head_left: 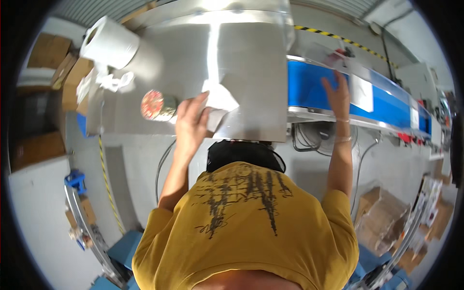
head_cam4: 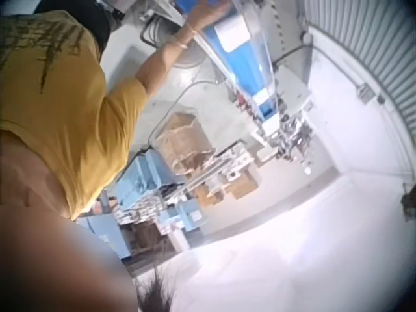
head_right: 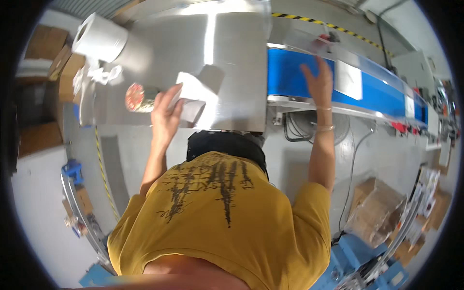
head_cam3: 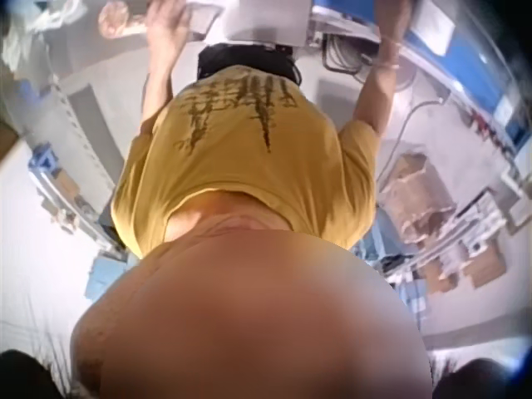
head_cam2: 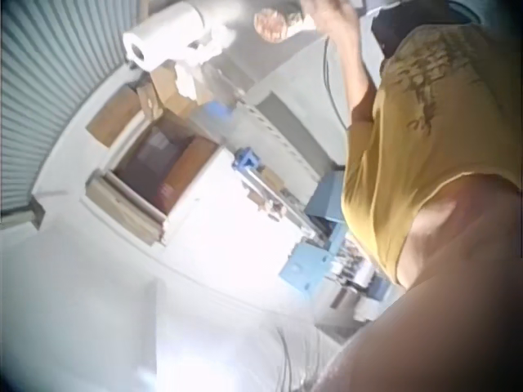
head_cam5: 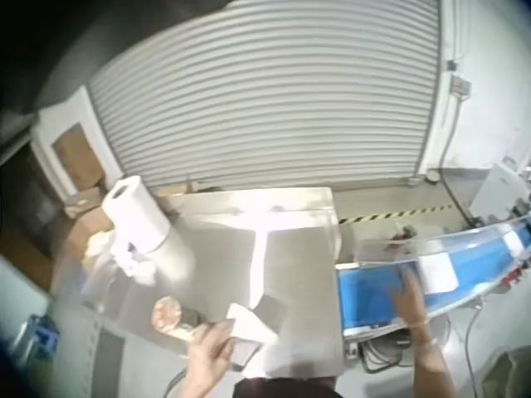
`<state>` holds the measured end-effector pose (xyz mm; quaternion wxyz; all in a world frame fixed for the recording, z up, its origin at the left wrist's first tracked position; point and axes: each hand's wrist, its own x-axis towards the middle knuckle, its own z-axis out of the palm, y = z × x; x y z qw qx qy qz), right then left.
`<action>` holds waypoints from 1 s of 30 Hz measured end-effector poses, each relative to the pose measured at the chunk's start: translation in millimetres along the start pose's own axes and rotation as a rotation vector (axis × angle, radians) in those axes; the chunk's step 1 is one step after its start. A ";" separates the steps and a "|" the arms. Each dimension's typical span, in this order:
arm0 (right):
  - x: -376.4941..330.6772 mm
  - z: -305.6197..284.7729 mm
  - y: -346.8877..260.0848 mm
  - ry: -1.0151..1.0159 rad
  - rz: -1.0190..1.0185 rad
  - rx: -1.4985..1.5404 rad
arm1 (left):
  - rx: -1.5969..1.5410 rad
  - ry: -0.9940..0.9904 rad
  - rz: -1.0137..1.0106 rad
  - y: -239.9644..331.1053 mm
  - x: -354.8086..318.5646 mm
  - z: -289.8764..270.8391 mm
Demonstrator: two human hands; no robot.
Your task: Processing and inspecting stacks of white paper napkins or sheets on a conveyor line in an industrial facility.
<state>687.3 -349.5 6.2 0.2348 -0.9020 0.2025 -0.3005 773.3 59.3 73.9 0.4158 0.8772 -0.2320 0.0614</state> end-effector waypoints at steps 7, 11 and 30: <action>-30.7 60.4 -161.0 -0.607 -0.141 0.693 | 0.193 0.055 0.087 1.8 -11.4 1.9; -31.2 77.8 -185.1 -0.789 -0.184 0.827 | 0.183 0.063 0.112 -5.2 -14.5 4.0; 30.3 -16.9 134.6 -0.098 0.432 0.258 | 0.267 -0.074 -0.155 0.0 11.3 -6.2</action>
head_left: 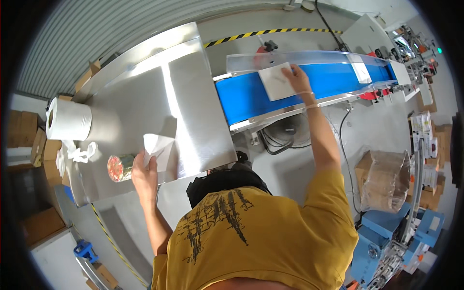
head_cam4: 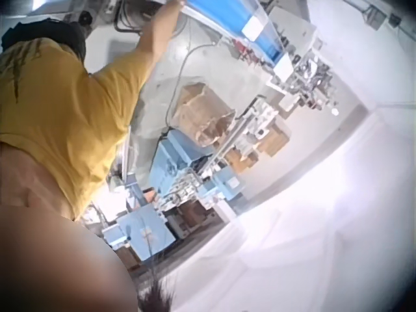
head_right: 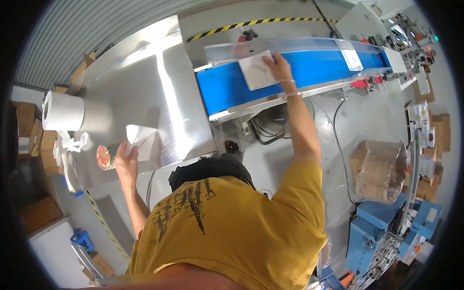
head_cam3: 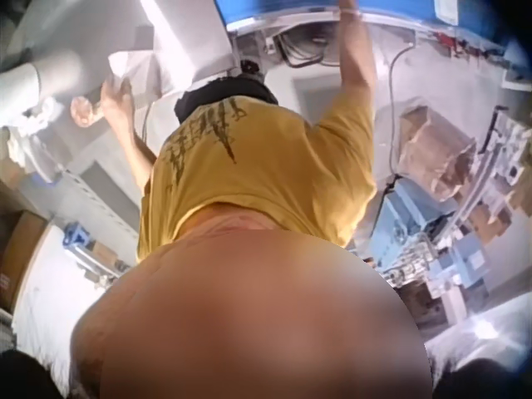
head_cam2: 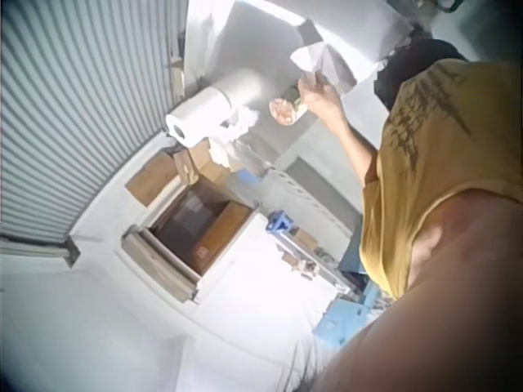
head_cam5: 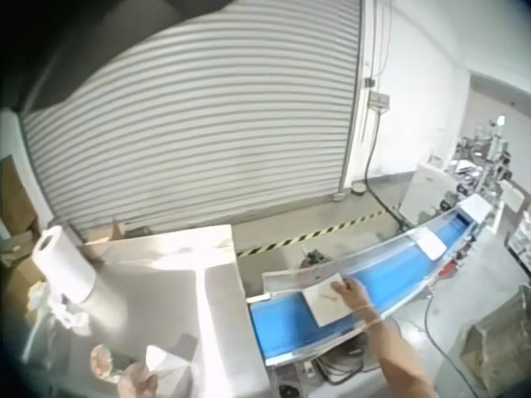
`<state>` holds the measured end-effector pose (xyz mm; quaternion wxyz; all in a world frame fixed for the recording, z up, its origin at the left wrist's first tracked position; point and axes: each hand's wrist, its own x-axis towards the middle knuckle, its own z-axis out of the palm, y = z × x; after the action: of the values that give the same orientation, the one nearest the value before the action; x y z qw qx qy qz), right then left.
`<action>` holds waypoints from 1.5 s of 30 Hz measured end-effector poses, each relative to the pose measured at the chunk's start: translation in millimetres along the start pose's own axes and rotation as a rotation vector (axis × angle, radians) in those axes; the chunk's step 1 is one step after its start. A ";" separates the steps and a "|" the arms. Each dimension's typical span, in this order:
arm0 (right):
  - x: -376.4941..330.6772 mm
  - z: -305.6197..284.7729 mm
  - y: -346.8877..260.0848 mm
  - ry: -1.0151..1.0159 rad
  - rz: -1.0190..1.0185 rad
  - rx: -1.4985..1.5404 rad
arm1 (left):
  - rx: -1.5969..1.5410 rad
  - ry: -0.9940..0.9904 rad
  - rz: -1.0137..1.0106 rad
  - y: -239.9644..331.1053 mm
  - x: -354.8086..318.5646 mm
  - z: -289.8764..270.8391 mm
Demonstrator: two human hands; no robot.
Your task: Processing and inspecting stacks of white paper napkins or sheets on a conveyor line in an industrial facility.
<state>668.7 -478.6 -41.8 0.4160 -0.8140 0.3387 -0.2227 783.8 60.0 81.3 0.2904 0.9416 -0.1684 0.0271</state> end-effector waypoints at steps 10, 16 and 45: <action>-17.0 -45.1 -27.6 0.097 -0.269 -0.211 | -0.016 -0.250 -0.047 83.8 19.1 28.9; -81.3 7.5 -112.2 -0.942 -0.147 0.675 | -0.893 -0.788 0.055 157.2 38.5 110.6; 27.5 -112.3 83.9 0.024 0.104 0.346 | -0.826 -0.958 -0.238 195.8 48.5 183.9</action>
<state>584.1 -593.6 -46.7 0.5567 -0.7089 0.3421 -0.2655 755.7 -208.5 41.2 0.5226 0.6723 -0.1703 -0.4959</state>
